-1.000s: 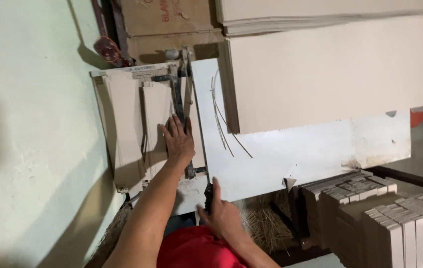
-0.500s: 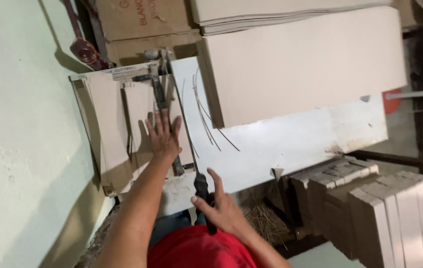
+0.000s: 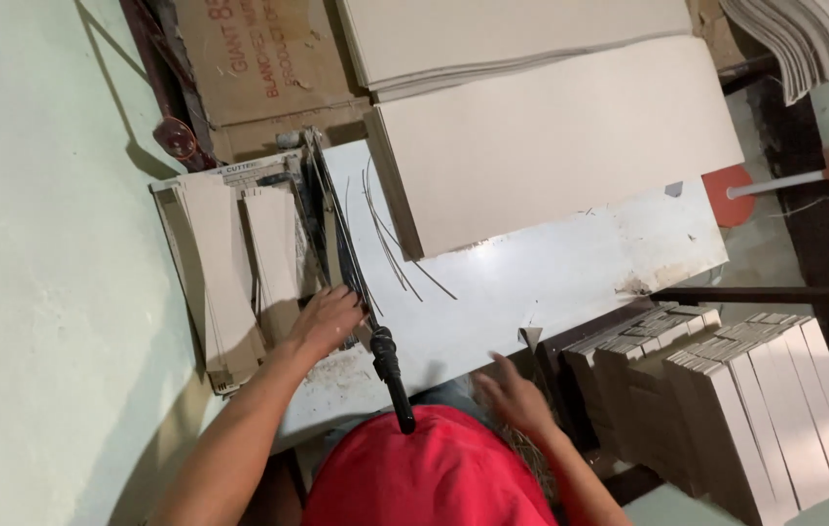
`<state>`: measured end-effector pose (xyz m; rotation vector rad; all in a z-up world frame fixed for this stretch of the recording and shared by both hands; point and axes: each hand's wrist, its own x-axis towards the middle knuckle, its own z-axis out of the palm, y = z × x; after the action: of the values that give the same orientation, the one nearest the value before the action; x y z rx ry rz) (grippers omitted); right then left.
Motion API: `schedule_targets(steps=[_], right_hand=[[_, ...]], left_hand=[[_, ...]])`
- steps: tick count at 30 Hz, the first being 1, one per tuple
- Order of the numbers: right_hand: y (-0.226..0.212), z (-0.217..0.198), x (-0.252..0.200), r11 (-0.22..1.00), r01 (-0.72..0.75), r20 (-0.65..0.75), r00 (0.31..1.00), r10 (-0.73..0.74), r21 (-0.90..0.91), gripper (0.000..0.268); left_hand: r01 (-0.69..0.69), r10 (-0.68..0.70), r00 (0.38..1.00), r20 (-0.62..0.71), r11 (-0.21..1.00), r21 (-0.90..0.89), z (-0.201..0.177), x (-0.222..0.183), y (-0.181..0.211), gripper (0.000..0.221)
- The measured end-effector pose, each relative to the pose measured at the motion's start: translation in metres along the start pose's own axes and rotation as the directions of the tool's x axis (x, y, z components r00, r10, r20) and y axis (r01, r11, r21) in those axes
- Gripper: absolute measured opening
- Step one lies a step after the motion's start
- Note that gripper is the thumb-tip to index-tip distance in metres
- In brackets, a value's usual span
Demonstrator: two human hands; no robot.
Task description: Using a manual paper cutter to slice cardboard sheets into thin strips, likely for use in weaving.
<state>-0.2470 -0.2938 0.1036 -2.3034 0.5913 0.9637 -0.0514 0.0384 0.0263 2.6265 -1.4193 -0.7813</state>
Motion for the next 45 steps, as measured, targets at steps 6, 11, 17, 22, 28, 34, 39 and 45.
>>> schedule_targets(steps=[6, 11, 17, 22, 28, 34, 39, 45], right_hand=[[0.170, 0.044, 0.007, 0.943, -0.305, -0.070, 0.946, 0.316, 0.134, 0.066], [0.195, 0.060, -0.005, 0.645, -0.485, 0.111, 0.840, 0.530, 0.590, 0.062], [0.126, 0.016, 0.012, 0.811, -0.271, -0.028, 0.943, 0.332, 0.519, 0.061], [0.111, -0.001, 0.028, 0.811, -0.227, -0.010, 0.961, 0.276, 0.538, 0.068], [0.108, -0.029, 0.039, 0.802, -0.235, 0.009, 0.961, 0.275, 0.549, 0.072], [0.110, -0.019, 0.073, 0.861, -0.211, 0.008, 0.972, 0.233, 0.463, 0.067], [0.049, -0.049, 0.105, 0.927, -0.110, 0.015, 0.994, 0.112, 0.360, 0.066], [-0.034, -0.090, 0.163, 0.806, -0.082, 0.037, 0.997, 0.075, 0.586, 0.071]], left_hand=[[0.107, -0.157, 0.984, -0.090, 0.907, -0.407, -0.026, -0.052, 0.019, 0.014], [0.275, -0.435, 0.900, -0.029, 0.619, -0.736, -0.076, -0.093, 0.028, 0.020], [0.098, -0.775, 0.627, -0.080, 0.181, -0.979, -0.169, -0.137, 0.020, 0.006], [-0.198, -0.906, 0.360, -0.223, 0.160, -0.967, -0.148, -0.102, -0.039, 0.005], [0.291, -0.944, 0.293, -0.154, 0.241, -0.926, -0.060, -0.039, -0.129, 0.032], [0.564, -0.921, 0.268, -0.284, 0.389, -0.729, -0.038, 0.025, -0.090, 0.056], [0.421, -0.831, 0.456, -0.318, 0.516, -0.746, -0.095, 0.116, -0.019, 0.039], [0.541, -0.743, 0.646, 0.172, 0.288, -0.790, 0.032, 0.255, 0.003, 0.070]])
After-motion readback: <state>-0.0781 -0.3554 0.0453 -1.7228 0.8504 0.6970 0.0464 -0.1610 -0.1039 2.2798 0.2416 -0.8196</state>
